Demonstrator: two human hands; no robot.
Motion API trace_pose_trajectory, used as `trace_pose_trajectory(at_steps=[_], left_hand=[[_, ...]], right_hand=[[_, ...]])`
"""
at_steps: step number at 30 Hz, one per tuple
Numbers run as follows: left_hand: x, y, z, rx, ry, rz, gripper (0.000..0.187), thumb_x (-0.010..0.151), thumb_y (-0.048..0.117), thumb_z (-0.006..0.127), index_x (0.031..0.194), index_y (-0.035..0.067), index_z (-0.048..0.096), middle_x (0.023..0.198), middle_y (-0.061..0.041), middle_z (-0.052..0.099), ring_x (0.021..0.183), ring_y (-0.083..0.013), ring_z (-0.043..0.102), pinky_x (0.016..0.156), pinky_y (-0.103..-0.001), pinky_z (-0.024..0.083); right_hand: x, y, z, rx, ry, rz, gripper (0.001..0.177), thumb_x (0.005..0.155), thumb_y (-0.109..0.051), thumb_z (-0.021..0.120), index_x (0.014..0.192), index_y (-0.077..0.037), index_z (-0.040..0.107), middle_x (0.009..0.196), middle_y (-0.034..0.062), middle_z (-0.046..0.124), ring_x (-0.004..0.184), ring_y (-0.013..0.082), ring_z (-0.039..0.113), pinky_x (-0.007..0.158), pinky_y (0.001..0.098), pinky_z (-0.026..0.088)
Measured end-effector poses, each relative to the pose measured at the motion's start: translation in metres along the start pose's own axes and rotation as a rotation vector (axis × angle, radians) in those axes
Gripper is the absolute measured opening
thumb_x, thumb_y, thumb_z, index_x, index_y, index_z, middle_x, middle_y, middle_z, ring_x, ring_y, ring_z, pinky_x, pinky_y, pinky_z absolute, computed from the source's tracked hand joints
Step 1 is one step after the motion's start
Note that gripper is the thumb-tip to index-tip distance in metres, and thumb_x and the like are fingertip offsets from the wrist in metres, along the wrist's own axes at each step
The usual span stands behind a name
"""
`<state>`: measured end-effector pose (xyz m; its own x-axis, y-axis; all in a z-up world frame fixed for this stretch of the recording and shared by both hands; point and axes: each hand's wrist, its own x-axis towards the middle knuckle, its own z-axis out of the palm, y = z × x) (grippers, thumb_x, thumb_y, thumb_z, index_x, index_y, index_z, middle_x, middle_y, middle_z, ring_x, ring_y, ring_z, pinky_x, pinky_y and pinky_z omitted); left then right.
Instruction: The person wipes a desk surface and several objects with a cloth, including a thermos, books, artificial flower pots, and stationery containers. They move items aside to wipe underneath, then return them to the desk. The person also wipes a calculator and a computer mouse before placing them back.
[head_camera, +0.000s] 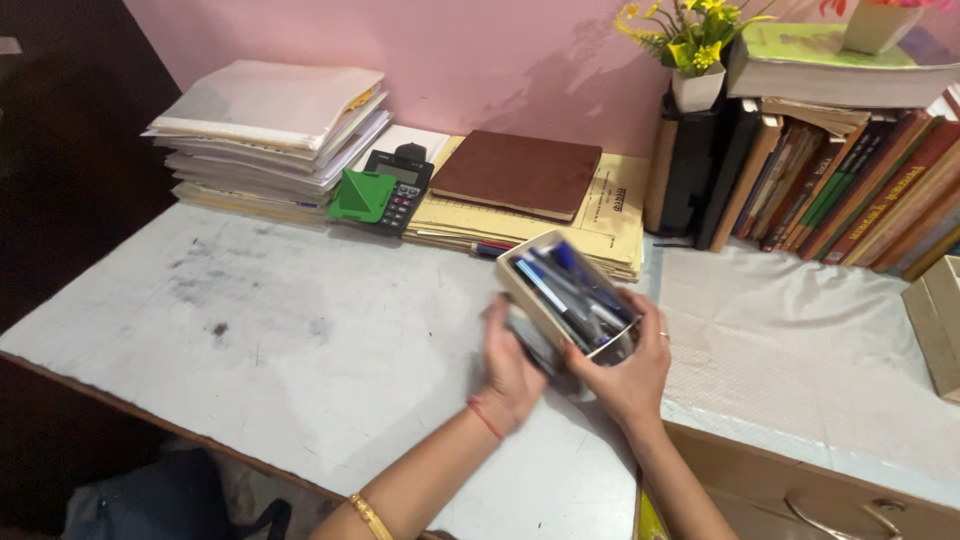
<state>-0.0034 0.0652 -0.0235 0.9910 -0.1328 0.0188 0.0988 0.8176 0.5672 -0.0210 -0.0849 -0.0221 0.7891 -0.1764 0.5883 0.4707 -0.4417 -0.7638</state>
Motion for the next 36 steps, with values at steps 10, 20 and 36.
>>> trace_pose_trajectory(at_steps=[10, 20, 36], left_hand=[[0.008, 0.062, -0.033, -0.202, -0.054, -0.029, 0.079, 0.096, 0.078, 0.044, 0.137, 0.011, 0.053, 0.132, -0.015, 0.058, 0.125, -0.0344, 0.055, 0.11, -0.052, 0.045], [0.006, 0.035, -0.017, 0.182, 0.001, -0.129, 0.052, 0.103, 0.047, 0.05, 0.12, 0.002, 0.07, 0.106, -0.014, 0.075, 0.094, -0.0243, 0.073, 0.082, -0.036, 0.06], [0.01, 0.024, -0.022, 0.396, 0.115, -0.166, 0.043, 0.105, 0.043, 0.051, 0.117, 0.006, 0.07, 0.099, -0.006, 0.073, 0.083, -0.0191, 0.069, 0.076, -0.036, 0.057]], right_hand=[[-0.001, -0.008, 0.002, 0.448, -0.438, -0.026, 0.099, 0.062, -0.028, 0.087, 0.148, -0.006, 0.043, 0.145, 0.0159, 0.052, 0.135, 0.0281, 0.053, 0.116, 0.0391, 0.041], [0.018, 0.044, -0.106, 0.257, -0.102, 0.002, 0.1, 0.063, -0.018, 0.091, 0.148, -0.002, 0.041, 0.141, 0.0135, 0.054, 0.132, 0.0234, 0.056, 0.113, 0.0364, 0.048], [-0.024, 0.117, -0.429, -0.014, 0.097, 0.136, 0.067, 0.078, -0.009, 0.077, 0.142, -0.005, 0.057, 0.143, 0.0066, 0.061, 0.136, 0.0173, 0.053, 0.118, 0.0326, 0.039]])
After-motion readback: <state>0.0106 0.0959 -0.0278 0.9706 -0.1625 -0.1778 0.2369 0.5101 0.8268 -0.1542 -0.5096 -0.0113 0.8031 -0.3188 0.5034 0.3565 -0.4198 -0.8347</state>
